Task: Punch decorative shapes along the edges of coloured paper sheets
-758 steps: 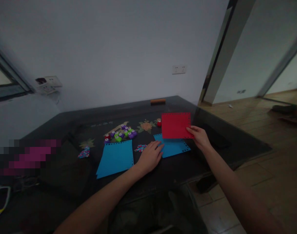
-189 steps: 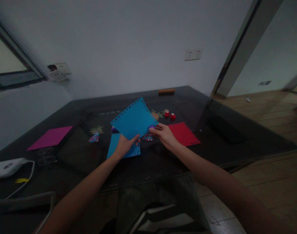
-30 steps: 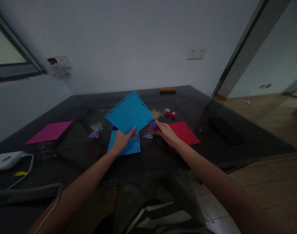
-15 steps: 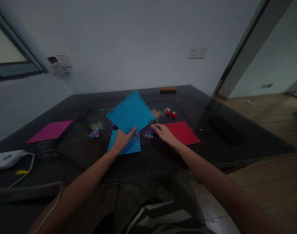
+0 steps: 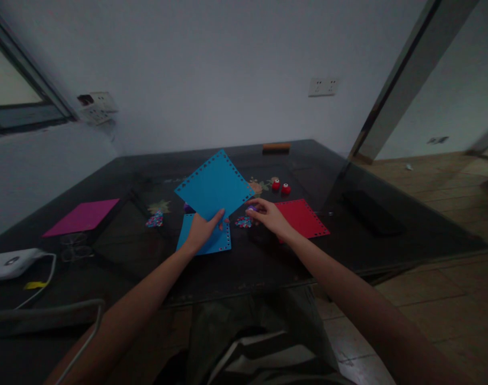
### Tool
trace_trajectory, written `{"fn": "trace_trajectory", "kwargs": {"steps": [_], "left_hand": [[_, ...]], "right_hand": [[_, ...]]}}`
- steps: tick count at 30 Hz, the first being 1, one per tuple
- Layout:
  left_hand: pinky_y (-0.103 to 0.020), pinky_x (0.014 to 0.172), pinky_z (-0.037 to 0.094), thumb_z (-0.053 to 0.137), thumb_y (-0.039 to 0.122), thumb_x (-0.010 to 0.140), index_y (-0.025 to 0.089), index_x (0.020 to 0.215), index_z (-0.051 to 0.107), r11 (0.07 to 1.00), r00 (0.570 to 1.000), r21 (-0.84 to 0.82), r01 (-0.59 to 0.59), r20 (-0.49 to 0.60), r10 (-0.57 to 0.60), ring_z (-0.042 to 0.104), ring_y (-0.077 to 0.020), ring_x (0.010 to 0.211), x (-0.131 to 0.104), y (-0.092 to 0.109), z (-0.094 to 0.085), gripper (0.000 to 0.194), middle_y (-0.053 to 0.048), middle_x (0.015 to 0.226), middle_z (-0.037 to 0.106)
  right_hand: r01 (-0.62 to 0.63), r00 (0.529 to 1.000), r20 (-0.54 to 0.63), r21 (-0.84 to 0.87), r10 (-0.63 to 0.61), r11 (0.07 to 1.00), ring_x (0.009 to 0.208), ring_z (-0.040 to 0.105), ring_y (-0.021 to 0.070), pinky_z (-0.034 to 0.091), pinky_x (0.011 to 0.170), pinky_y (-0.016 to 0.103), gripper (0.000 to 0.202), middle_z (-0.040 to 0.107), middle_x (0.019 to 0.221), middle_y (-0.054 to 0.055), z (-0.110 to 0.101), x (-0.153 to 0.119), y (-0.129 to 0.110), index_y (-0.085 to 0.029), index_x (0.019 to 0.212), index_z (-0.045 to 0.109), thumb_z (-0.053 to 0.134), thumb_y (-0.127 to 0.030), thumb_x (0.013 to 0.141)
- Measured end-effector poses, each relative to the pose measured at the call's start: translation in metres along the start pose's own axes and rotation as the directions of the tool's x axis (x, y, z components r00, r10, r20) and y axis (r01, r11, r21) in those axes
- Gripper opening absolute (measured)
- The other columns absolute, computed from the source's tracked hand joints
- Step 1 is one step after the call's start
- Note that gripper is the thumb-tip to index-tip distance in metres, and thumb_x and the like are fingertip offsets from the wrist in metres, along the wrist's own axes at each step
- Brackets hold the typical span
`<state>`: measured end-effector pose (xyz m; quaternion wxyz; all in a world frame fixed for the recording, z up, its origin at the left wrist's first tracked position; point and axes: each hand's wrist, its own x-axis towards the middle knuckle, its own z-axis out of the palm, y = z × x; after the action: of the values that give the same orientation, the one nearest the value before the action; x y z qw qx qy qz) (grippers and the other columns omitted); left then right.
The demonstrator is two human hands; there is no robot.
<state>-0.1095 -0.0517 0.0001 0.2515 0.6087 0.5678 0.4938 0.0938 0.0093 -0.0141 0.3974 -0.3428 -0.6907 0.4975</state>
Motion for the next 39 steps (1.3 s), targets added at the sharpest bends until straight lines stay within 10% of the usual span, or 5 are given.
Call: {"fn": "trace_trajectory", "kwargs": {"steps": [6,22,30,39], "left_hand": [[-0.028,0.066,0.050,0.055,0.039,0.081,0.017,0.061,0.059,1.000,1.000,0.014,-0.013,-0.002,0.013,0.061,-0.0161,0.054,0.000,-0.001,0.000,0.030,-0.002,0.056,0.065],[-0.029,0.064,0.049,0.056,0.038,0.081,0.018,0.062,0.056,0.999,1.000,-0.045,0.017,0.009,-0.016,0.059,-0.0158,0.051,-0.001,0.001,0.001,0.027,-0.002,0.058,0.065],[-0.029,0.063,0.050,0.056,0.041,0.080,0.019,0.059,0.056,0.999,0.999,-0.019,0.044,0.016,-0.044,0.061,-0.0175,0.054,-0.001,-0.001,0.002,0.031,-0.003,0.054,0.064],[-0.029,0.062,0.050,0.054,0.041,0.081,0.018,0.062,0.060,0.998,0.997,0.033,0.051,0.050,-0.052,0.061,-0.0176,0.052,-0.004,0.002,0.005,0.030,-0.003,0.056,0.065]], "right_hand": [[-0.019,0.999,-0.028,0.103,0.022,0.994,0.076,0.058,0.0144,0.049,0.069,0.028,0.039,0.061,0.082,0.001,-0.001,-0.001,-0.004,-0.017,0.095,0.061,0.077,-0.018,0.059],[0.038,0.996,-0.091,0.205,-0.020,0.978,0.065,0.064,0.0137,0.055,0.067,0.031,0.035,0.066,0.089,0.003,-0.027,0.007,-0.033,-0.020,0.100,0.061,0.070,-0.021,0.067],[0.055,0.924,-0.369,-0.123,-0.097,0.991,0.068,0.063,0.0156,0.051,0.062,0.028,0.030,0.067,0.083,0.006,-0.101,0.053,-0.018,-0.014,0.091,0.061,0.069,-0.028,0.066],[-0.333,0.863,-0.505,-0.561,0.005,0.758,0.088,0.063,0.0190,0.047,0.078,0.028,0.028,0.068,0.098,0.011,-0.155,0.091,0.041,-0.012,0.098,0.066,0.064,-0.020,0.072]]}}
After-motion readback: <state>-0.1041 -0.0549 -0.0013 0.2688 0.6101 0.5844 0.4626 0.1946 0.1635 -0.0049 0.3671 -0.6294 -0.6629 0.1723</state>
